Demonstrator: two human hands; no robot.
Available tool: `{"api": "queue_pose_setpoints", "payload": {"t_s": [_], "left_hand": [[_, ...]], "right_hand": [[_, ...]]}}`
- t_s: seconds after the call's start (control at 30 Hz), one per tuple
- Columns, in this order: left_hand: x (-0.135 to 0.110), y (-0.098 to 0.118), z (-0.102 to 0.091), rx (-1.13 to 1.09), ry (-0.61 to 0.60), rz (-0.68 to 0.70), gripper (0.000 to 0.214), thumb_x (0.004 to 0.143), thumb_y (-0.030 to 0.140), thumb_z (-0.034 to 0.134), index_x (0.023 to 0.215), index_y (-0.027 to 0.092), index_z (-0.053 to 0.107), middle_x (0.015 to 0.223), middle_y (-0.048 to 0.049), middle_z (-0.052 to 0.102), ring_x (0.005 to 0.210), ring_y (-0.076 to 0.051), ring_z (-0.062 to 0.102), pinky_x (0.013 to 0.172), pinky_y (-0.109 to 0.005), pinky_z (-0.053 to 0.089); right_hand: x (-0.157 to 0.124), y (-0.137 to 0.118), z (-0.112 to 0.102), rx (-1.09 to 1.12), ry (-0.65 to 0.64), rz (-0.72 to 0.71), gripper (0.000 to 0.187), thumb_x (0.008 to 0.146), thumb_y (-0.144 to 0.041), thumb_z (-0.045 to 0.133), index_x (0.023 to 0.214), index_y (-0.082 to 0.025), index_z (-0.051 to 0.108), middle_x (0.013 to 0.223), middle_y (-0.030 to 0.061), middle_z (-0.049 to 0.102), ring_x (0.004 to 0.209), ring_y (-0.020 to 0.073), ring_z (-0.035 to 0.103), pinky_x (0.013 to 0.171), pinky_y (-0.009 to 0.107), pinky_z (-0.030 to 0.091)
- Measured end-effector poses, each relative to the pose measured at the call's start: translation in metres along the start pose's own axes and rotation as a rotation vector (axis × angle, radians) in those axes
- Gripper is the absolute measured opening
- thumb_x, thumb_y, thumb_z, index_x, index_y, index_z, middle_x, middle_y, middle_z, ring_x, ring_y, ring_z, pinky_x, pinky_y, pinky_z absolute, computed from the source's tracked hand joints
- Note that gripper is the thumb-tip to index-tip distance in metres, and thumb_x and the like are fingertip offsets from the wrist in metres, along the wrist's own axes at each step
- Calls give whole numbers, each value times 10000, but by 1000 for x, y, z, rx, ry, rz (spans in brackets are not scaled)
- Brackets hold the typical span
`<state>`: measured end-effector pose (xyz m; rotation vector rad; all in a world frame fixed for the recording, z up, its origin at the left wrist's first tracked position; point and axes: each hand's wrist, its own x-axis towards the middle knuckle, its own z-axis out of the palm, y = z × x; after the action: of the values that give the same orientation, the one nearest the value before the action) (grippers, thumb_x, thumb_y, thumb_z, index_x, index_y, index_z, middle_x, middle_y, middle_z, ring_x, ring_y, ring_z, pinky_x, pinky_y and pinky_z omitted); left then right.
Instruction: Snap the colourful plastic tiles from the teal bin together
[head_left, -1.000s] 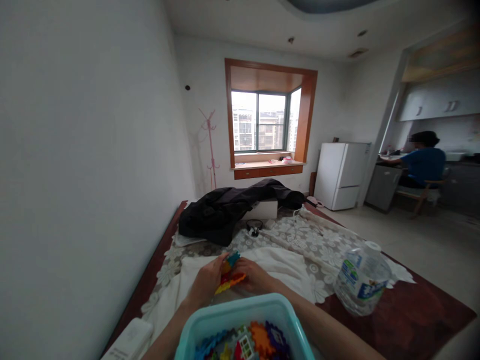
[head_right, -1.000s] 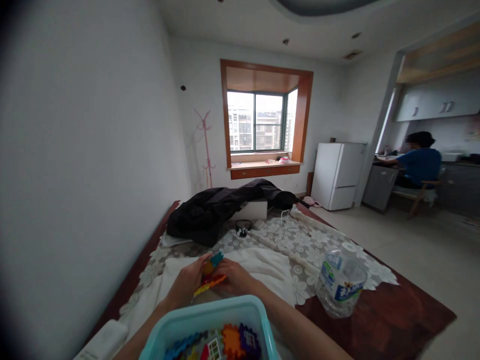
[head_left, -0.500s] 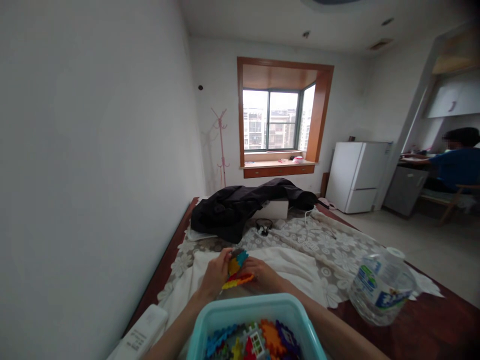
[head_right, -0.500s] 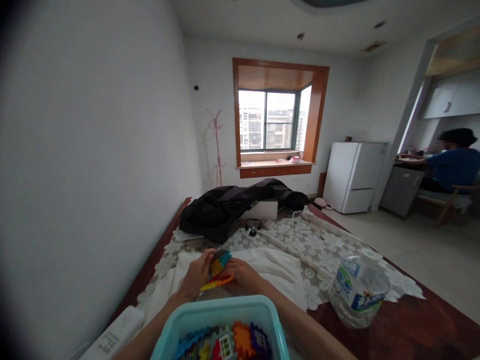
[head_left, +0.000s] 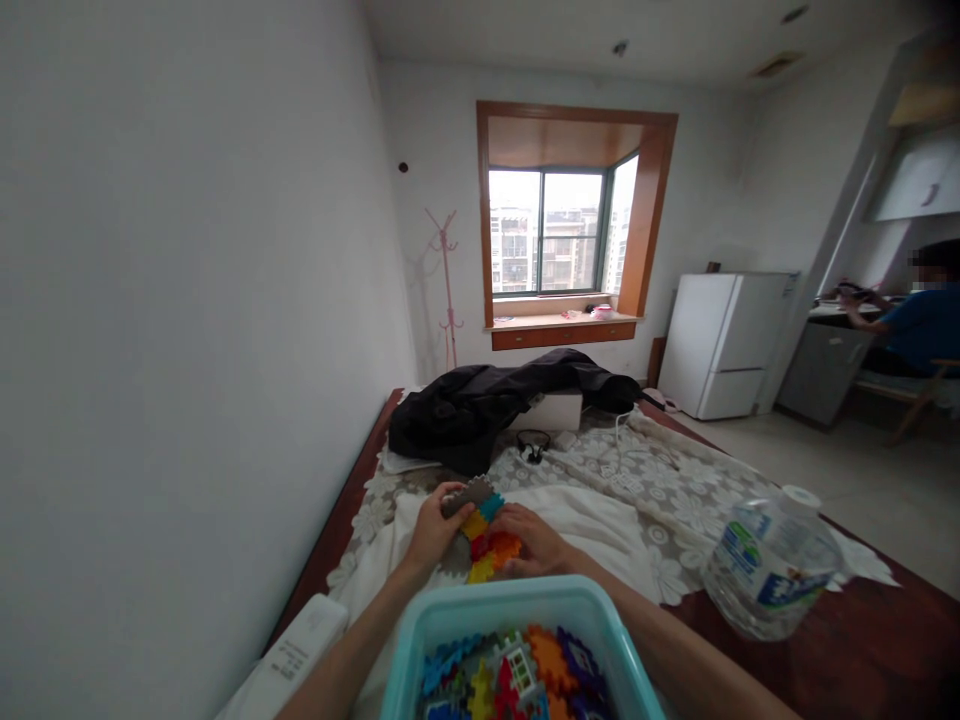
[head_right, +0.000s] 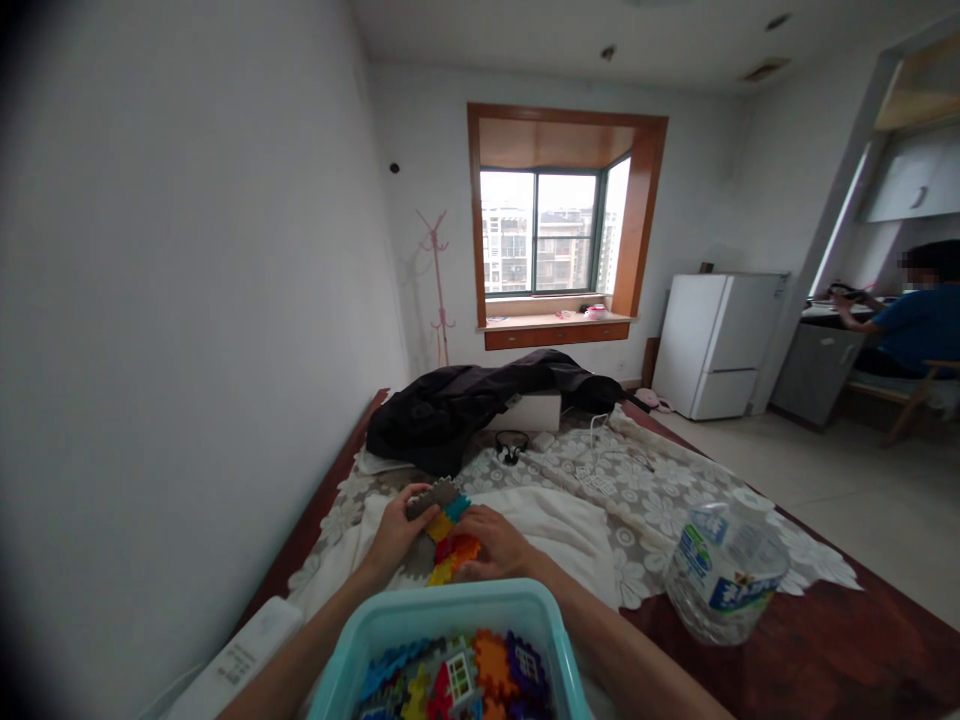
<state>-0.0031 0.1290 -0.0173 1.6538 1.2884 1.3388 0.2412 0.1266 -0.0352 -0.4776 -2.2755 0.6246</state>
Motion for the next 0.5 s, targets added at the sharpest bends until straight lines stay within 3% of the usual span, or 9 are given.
{"api": "queue_pose_setpoints", "payload": {"t_s": [0.13,0.23,0.4,0.5], "left_hand": [[2,-1,0,-1,33,-9,378,744,455,826,990,177,753,869,-52,802,796,-251,736,738,-335,572],[5,-4,-2,-2,90,-20,407,754,497,813,997,178,741,882,-61,803,798,-258,739,735,-344,576],[5,-7,-2,11,154,-39,482,743,495,816,1091,183,699,929,-84,812,819,-277,763,718,-358,594],[1,-2,1,1,93,-43,524,754,473,817,1170,193,668,916,-64,817,768,-260,771,676,-337,594]], "right_hand": [[1,9,4,-56,97,-175,458,961,-526,577,1274,-214,698,1185,147,750,1156,335,667,1076,502,510],[0,11,6,-94,224,-214,437,982,-409,585,1367,-206,618,1400,165,652,1304,328,607,1131,502,499],[-4,15,9,-69,364,-12,473,1002,-337,592,1464,-245,549,1575,156,517,1472,318,516,1236,490,427],[0,20,15,-110,441,228,487,980,-344,596,1452,-227,569,1577,167,537,1469,330,516,1227,527,412]]}}
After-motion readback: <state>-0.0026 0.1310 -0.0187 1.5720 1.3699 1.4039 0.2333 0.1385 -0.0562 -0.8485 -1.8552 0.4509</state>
